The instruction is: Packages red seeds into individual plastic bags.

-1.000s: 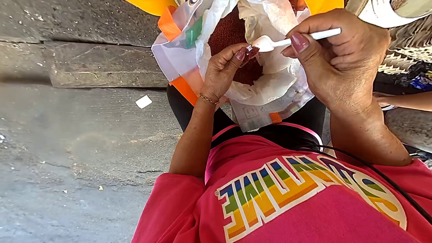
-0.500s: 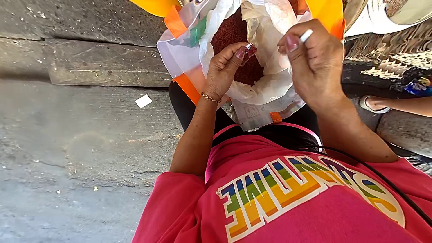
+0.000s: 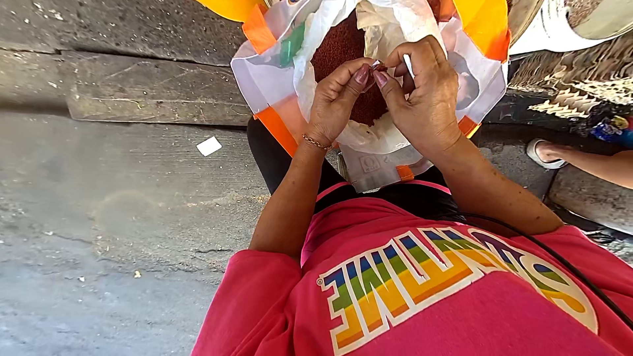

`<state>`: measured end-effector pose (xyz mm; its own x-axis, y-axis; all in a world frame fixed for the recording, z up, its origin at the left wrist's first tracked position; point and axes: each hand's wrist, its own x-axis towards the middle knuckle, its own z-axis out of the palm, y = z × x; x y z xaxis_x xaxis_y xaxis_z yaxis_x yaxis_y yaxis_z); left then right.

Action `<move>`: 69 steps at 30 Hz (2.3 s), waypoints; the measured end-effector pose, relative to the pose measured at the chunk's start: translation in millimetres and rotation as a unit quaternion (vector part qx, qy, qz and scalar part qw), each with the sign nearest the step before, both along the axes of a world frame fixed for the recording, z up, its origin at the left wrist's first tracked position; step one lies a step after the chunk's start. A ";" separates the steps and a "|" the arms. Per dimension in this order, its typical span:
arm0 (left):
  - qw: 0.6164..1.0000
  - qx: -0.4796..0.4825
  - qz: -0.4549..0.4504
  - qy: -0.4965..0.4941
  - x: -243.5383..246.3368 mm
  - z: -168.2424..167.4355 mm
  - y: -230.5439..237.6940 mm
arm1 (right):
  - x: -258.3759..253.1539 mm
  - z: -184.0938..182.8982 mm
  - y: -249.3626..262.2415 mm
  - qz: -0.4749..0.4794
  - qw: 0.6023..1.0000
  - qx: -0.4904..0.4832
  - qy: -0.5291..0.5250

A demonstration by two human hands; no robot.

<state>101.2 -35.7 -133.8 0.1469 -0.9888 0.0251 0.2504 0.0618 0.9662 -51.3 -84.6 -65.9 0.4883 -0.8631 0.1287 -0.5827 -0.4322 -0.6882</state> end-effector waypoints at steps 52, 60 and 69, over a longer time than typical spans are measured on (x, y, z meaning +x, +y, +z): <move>0.969 0.091 0.091 0.211 -2.3 62.7 10.6 | -31.4 -25.1 6.6 0.128 0.932 0.298 -0.164; 0.982 0.053 0.096 0.151 -25.3 86.2 24.1 | -53.9 6.7 36.7 0.115 0.856 0.401 -0.304; 0.981 0.031 0.105 0.161 -51.2 113.9 36.7 | -66.4 7.7 54.9 0.175 0.943 0.227 -0.169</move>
<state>50.0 1.0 -19.8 0.3388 -0.9337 -0.1160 0.5320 0.0883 0.8421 -117.8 -29.6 -58.2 0.7505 -0.6606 -0.0159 -0.1731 -0.1732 -0.9695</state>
